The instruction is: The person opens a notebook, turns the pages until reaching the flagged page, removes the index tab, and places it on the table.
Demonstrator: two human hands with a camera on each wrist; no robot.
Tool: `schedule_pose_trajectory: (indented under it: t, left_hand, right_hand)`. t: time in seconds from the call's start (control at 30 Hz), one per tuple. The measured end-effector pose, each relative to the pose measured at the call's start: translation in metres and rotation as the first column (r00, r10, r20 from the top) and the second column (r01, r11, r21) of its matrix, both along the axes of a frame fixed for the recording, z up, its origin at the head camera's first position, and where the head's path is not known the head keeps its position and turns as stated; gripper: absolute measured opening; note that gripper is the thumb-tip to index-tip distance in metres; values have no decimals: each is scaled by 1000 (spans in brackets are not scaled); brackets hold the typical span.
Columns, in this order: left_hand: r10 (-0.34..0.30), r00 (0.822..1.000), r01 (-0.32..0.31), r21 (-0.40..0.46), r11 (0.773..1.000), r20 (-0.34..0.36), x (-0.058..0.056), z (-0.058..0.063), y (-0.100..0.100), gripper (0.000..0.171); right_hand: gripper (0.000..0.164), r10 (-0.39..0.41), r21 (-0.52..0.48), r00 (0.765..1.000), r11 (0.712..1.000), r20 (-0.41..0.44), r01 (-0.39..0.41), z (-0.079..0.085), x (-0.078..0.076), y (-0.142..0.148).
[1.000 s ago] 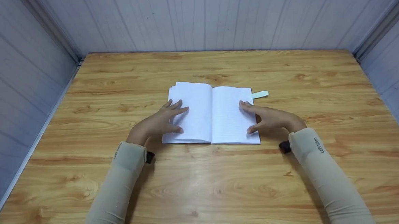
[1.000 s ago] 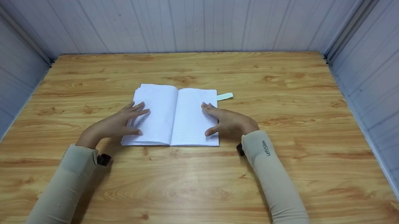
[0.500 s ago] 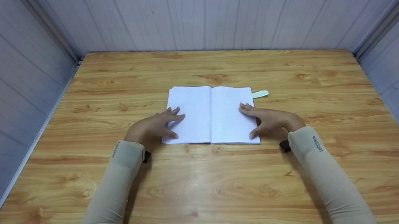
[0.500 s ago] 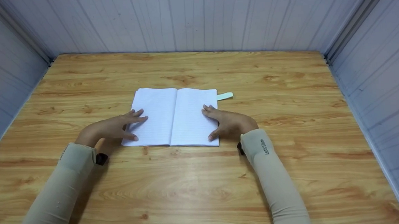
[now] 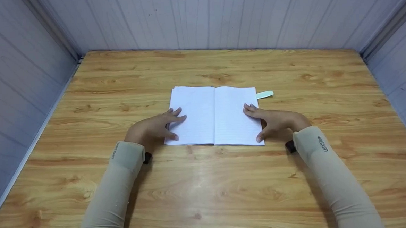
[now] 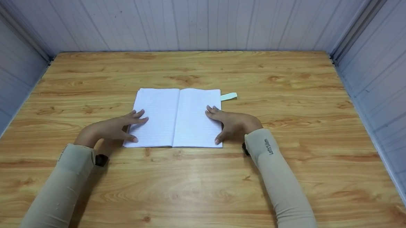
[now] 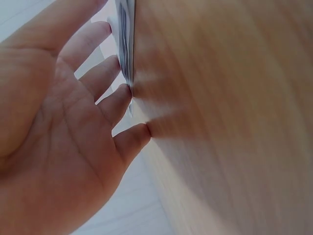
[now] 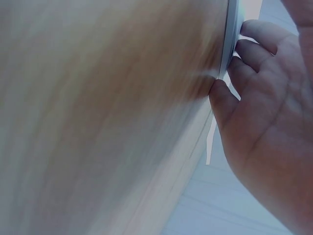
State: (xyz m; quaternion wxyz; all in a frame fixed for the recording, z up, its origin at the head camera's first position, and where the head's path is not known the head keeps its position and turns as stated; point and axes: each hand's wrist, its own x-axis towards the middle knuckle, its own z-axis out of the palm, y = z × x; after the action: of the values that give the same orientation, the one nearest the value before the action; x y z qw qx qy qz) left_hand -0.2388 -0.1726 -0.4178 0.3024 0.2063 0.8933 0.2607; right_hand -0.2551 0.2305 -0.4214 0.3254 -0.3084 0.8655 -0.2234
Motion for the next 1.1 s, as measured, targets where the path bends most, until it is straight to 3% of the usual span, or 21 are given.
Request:
schedule_pose_trajectory:
  t: [0.33,0.67,0.9,1.1]
  left_hand:
    - [20,1000,-20,31,999,10,0,-1,0,76]
    - [34,999,-34,0,999,12,-2,-1,1,77]
    - [10,1000,-10,-16,1000,-9,-2,-2,1,76]
    - [4,1000,-4,24,1000,1,0,-2,0,76]
  right_hand:
    - [109,16,-3,1000,1000,-18,-16,1,-2,1]
    - [108,-7,27,1000,1000,-16,7,0,-2,-2]
    - [107,-24,28,1000,999,-12,24,1,0,-2]
    - [101,-34,12,999,999,-13,34,0,-1,-2]
